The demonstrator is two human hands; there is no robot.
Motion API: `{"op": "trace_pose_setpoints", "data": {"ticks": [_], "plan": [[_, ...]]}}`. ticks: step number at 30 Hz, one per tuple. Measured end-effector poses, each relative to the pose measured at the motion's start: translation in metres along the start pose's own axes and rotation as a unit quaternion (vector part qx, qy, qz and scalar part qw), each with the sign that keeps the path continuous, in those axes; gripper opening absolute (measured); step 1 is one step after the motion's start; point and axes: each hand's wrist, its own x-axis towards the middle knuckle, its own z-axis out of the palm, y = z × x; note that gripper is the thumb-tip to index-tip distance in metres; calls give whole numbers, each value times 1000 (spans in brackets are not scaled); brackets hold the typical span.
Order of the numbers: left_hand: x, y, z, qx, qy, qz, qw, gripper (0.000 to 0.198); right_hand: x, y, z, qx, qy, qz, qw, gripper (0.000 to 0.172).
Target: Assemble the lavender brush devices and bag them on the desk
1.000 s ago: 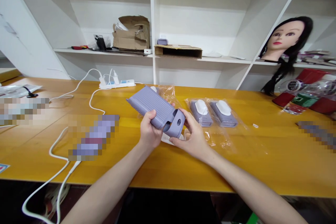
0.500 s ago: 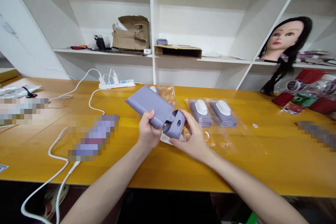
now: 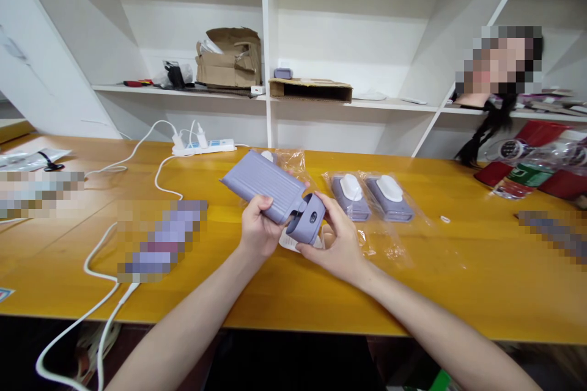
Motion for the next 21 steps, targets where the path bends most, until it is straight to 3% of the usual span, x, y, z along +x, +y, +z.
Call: {"op": "trace_pose_setpoints", "data": {"ticks": [13, 21], "plan": [[-2, 0, 3, 23, 19, -17, 999, 44, -3, 5, -2, -61, 17, -51, 997, 82], [-1, -12, 0, 11, 37, -6, 999, 44, -2, 3, -3, -80, 13, -60, 995, 84]]}}
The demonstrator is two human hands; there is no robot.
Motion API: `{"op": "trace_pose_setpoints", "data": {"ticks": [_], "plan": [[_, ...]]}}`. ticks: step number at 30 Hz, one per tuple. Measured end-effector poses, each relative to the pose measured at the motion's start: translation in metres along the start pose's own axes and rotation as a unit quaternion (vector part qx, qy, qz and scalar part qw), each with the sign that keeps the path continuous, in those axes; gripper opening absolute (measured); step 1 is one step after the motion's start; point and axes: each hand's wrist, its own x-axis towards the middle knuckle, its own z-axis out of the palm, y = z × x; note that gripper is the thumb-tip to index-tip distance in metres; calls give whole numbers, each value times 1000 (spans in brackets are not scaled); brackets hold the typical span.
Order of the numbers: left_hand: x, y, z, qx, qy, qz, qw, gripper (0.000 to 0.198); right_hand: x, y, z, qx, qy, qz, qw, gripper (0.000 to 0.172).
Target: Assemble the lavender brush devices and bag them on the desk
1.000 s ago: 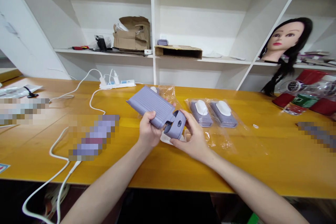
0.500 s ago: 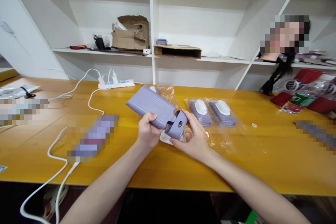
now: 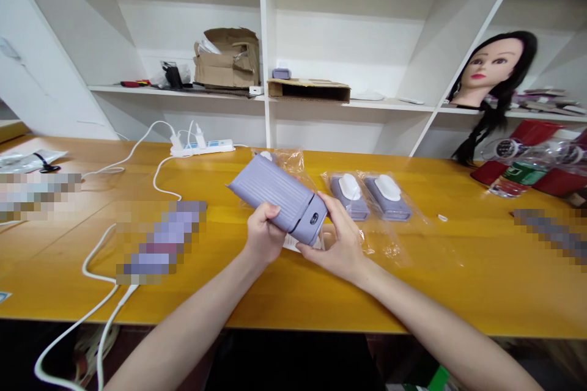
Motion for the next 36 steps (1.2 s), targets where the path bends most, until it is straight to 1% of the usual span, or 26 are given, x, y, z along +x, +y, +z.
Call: {"op": "trace_pose_setpoints", "data": {"ticks": [4, 9, 13, 20, 27, 32, 36], "plan": [[-1, -7, -2, -1, 7, 5, 1000, 43, -2, 1, 2, -4, -2, 6, 1000, 84], [-5, -14, -1, -18, 23, 15, 999, 43, -7, 2, 8, 11, -6, 9, 1000, 87], [-6, -17, 0, -30, 5, 12, 999, 45, -8, 1, 10, 3, 11, 22, 1000, 84], [-5, -19, 0, -36, -10, 4, 999, 48, -6, 1, 7, -26, 16, 9, 1000, 83], [-6, -20, -4, -36, 4, -11, 999, 50, -7, -1, 5, -36, 3, -10, 999, 86], [-9, -21, -2, -48, -2, 13, 999, 49, -7, -5, 5, -38, 17, -6, 999, 85], [-11, -23, -2, -51, -6, 12, 999, 46, -8, -5, 6, -37, 12, 1, 999, 84]]}}
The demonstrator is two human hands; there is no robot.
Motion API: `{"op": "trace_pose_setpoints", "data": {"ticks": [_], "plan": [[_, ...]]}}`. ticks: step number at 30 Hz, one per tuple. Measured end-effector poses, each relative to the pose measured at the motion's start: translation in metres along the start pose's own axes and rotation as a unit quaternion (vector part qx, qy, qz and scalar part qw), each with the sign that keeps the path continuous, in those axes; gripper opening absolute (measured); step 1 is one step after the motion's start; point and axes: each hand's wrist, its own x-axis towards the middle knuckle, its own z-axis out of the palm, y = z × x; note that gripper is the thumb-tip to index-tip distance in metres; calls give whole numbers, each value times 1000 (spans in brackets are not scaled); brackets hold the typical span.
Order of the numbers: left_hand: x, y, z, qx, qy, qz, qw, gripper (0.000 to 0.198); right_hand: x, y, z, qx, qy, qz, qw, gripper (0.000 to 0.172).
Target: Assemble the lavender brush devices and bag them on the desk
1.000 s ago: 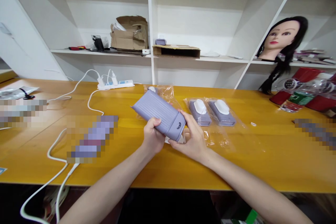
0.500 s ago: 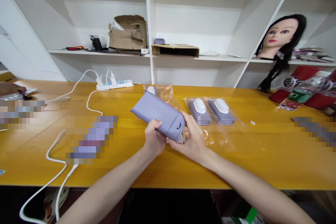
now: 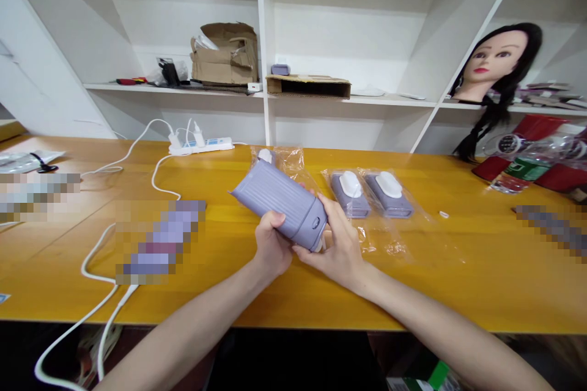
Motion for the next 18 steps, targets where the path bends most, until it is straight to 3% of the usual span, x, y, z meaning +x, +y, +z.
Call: {"op": "trace_pose_setpoints", "data": {"ticks": [9, 18], "plan": [[-5, -4, 0, 7, 13, -8, 1000, 48, -1, 1, 0, -21, 8, -2, 1000, 81], [-13, -3, 7, 11, 39, 45, 998, 48, -3, -4, 2, -50, 55, -50, 996, 90]]}}
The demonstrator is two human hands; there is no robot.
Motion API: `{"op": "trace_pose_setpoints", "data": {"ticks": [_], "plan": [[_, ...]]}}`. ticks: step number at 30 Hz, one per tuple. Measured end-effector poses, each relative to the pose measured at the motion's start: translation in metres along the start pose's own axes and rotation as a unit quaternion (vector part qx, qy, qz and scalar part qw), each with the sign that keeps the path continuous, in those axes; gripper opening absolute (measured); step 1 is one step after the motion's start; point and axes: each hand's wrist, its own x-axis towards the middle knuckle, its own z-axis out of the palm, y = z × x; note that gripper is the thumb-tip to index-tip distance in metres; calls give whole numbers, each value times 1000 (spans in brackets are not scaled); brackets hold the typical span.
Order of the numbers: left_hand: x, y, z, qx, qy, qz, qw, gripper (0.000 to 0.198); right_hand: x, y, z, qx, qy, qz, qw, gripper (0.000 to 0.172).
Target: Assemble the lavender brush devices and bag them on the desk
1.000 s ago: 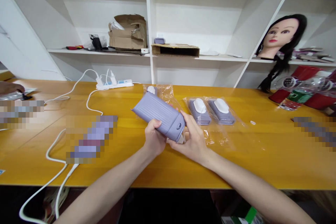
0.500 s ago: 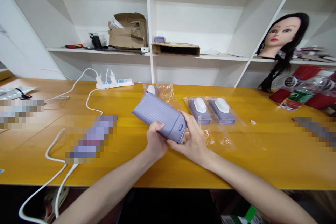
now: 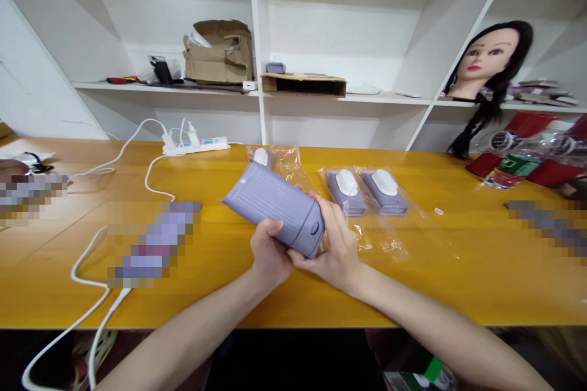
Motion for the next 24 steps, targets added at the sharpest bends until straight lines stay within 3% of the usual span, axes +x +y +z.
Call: {"op": "trace_pose_setpoints", "data": {"ticks": [4, 7, 11, 14, 17, 19, 22, 24], "plan": [[3, 5, 3, 61, 21, -29, 997, 54, 4, 8, 0, 78, -73, 80, 991, 84], [9, 10, 6, 86, 3, -31, 996, 58, 9, 16, 1, 215, -121, 183, 952, 70], [18, 15, 7, 99, -70, -10, 993, 48, 16, 22, 2, 443, -156, 304, 829, 62], [24, 15, 2, 146, -118, -17, 982, 34, 20, 23, -1, 537, -212, 362, 732, 65], [30, 13, -4, 173, -81, -18, 981, 37, 21, 23, -6, 574, -296, 381, 662, 71], [35, 13, -6, 158, -16, -1, 987, 40, 23, 23, -8, 565, -301, 391, 661, 70], [41, 15, -5, 130, 48, 43, 989, 43, 24, 23, -8, 539, -256, 396, 699, 50], [42, 17, -3, 129, 60, 62, 988, 44, 21, 23, -4, 509, -236, 389, 731, 57]]}}
